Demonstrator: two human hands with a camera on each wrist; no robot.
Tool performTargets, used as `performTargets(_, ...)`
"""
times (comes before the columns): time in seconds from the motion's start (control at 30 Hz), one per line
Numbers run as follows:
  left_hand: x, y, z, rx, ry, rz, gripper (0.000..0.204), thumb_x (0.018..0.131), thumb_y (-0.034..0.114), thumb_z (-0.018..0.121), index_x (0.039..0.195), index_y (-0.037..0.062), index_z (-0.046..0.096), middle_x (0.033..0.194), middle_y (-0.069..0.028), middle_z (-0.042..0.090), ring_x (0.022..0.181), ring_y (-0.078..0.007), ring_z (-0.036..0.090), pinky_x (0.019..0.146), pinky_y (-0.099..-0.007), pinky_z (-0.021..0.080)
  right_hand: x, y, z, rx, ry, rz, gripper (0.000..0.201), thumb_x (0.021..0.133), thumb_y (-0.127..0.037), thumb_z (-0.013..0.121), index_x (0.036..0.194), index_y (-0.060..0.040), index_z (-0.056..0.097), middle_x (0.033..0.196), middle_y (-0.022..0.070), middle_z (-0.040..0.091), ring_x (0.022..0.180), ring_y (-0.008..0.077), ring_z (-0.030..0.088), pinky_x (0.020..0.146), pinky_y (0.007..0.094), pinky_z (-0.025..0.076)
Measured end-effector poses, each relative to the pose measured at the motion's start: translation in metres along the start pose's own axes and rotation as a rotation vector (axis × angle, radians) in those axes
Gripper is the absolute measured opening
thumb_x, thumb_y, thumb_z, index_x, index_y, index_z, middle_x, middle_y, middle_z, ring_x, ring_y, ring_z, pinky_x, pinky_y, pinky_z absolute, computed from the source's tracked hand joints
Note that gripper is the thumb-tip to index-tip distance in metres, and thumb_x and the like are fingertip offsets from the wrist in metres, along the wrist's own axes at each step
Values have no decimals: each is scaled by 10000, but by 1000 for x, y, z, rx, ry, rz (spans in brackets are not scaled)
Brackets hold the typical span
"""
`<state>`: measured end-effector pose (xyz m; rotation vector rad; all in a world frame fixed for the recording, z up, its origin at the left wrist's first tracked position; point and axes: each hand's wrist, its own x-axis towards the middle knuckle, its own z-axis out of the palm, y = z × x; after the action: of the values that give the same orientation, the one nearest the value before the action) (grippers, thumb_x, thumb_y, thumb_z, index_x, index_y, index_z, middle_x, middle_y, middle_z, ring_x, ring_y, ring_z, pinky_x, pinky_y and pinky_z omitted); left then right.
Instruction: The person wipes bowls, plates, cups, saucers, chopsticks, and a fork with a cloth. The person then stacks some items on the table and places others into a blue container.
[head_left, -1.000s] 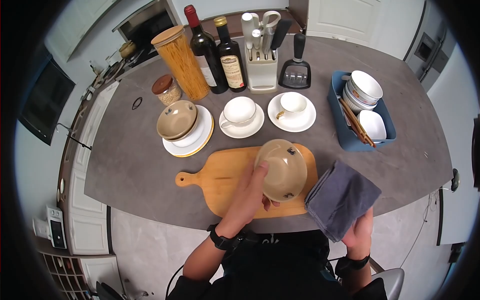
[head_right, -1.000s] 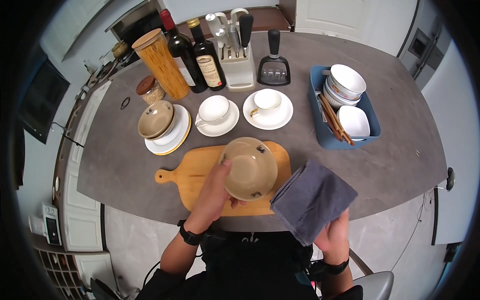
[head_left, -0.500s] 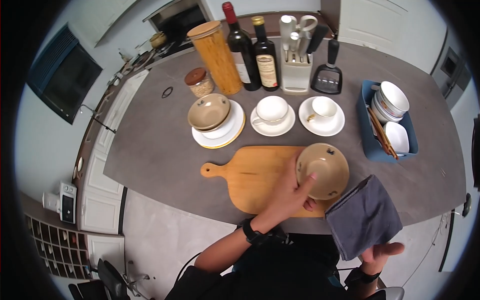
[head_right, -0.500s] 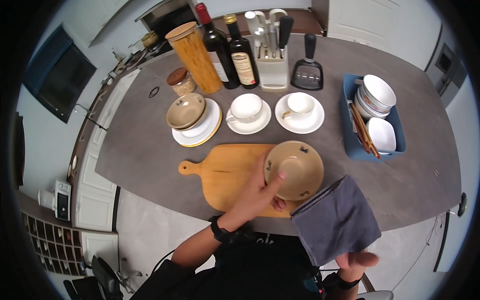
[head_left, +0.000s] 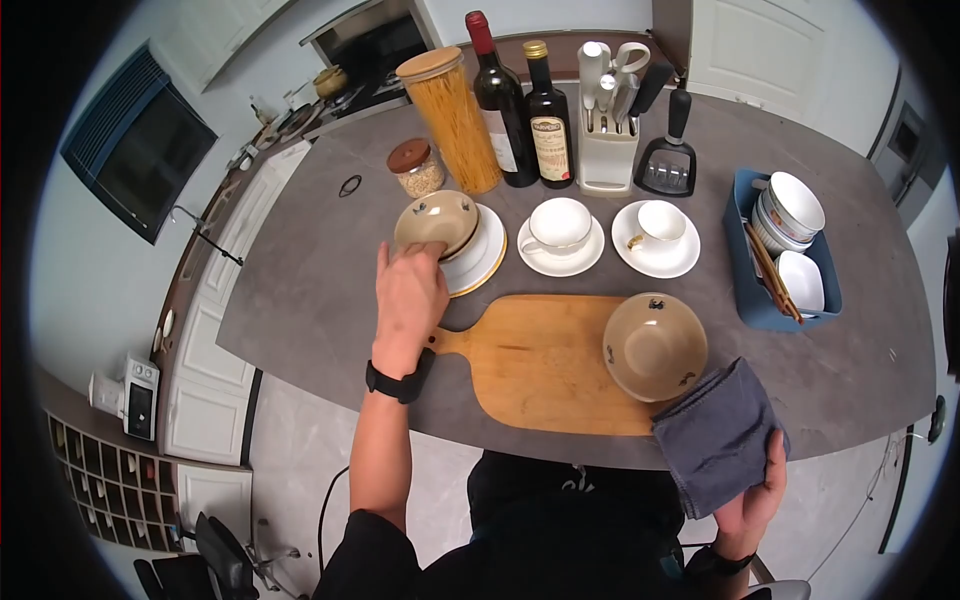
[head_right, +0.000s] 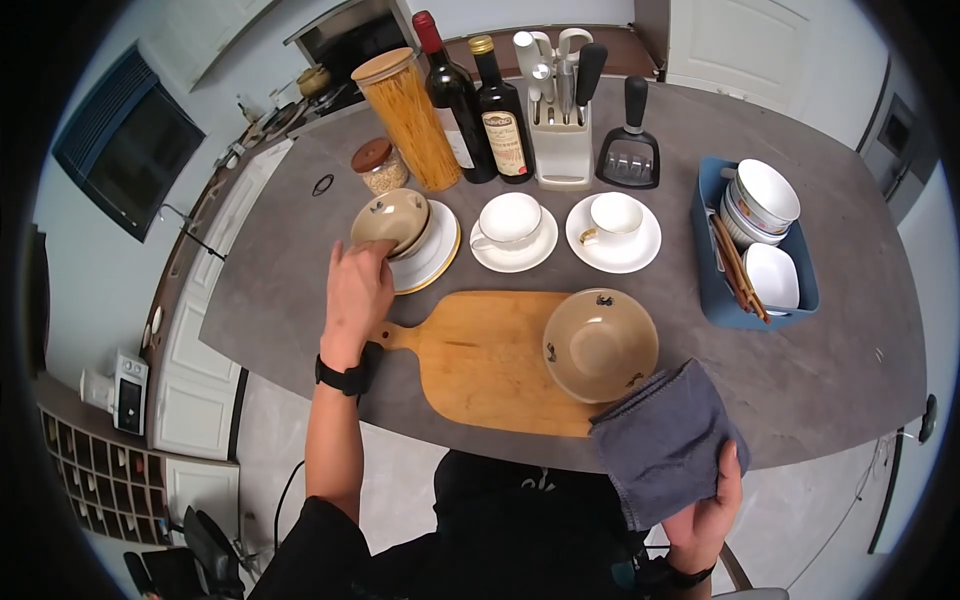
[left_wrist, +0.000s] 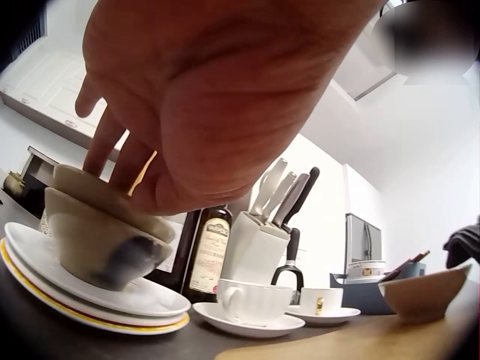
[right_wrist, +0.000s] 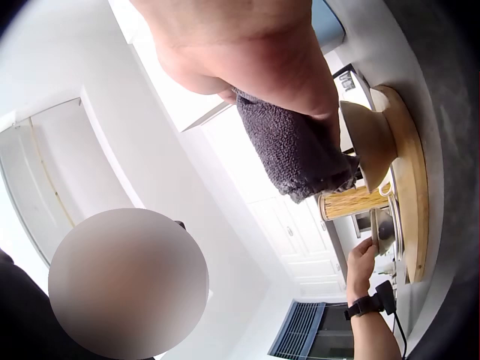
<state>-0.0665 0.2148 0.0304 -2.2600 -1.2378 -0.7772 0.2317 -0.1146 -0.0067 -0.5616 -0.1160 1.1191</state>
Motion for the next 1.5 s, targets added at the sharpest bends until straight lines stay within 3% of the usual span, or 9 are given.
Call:
performTargets(0.4, -3, -3, -31, -344, 18, -199, 125, 898, 15, 667, 1022, 20, 683, 867, -147, 718, 902, -272, 706, 1077, -434, 451, -10, 5, -4, -137, -73, -209, 653, 1068, -467, 464, 1543, -30, 365, 1566, 135, 431, 1427, 301, 431, 1195, 482, 311)
performTargets(0.6, -43, 84, -88, -1559, -83, -555, 328, 992, 29, 601, 1298, -22, 494, 1108, -91, 651, 1035, -114, 619, 971, -279, 461, 29, 60, 86, -987, -355, -707, 1157, 961, -685, 502, 1582, 45, -146, 1685, 247, -19, 1569, 359, 42, 1255, 454, 65)
performTargets(0.67, -70, 105, -104, -1468, -373, -488, 408, 950, -5, 607, 1331, -24, 462, 1151, -102, 635, 1070, -139, 611, 926, -278, 470, 27, 74, 90, -1371, -698, -481, 1126, 899, -437, 713, 1618, 11, -27, 1685, 253, 13, 1557, 442, 30, 1242, 562, 50)
performTargets(0.73, -90, 113, -114, -1323, -526, -437, 462, 916, -46, 610, 1347, -34, 444, 1059, -129, 640, 1004, -143, 622, 888, -268, 470, 23, 93, 138, -1824, -693, -856, 907, 711, -297, 823, 1515, -86, 459, 1658, 195, 223, 1506, 478, 208, 1166, 702, 135)
performTargets(0.8, -99, 108, -118, -1222, -410, -7, 630, 919, -112, 545, 1504, -23, 329, 1436, -146, 527, 1338, -238, 519, 1043, -347, 453, 27, 86, 153, -1817, -722, -800, 896, 705, -287, 813, 1505, -82, 466, 1636, 200, 267, 1497, 459, 242, 1158, 702, 157)
performTargets(0.9, -102, 106, -117, -1416, -549, -294, 363, 902, -75, 614, 1221, -22, 451, 907, -99, 638, 764, -137, 606, 717, -244, 464, 45, 76, 162, -1797, -743, -751, 826, 754, -246, 775, 1495, -62, 460, 1562, 216, 383, 1446, 425, 355, 1155, 622, 268)
performTargets(1.1, -113, 108, -126, -1988, -421, -456, 332, 955, -11, 638, 1210, 8, 425, 1159, -85, 633, 1085, -156, 604, 956, -302, 457, 72, 51, 165, -782, -623, 164, 442, 1041, -265, 544, 1354, 44, 578, 1370, 179, 618, 1259, 257, 610, 1079, 396, 477)
performTargets(1.33, -98, 136, -105, -2096, 250, -621, 411, 951, 93, 704, 1243, 15, 426, 1326, -118, 561, 1170, -189, 595, 1044, -355, 447, 61, 106, 129, -600, -497, -61, 655, 1060, -403, 514, 1549, -7, 332, 1534, 165, 453, 1401, 248, 468, 1155, 410, 389)
performTargets(1.5, -105, 138, -93, -1257, 34, -440, 249, 954, -31, 573, 1201, -28, 547, 1105, -188, 680, 1084, -256, 673, 1025, -362, 478, 18, 111, 130, -795, -606, -83, 684, 1110, -364, 403, 1591, 36, 126, 1596, 172, 299, 1479, 239, 278, 1206, 382, 235)
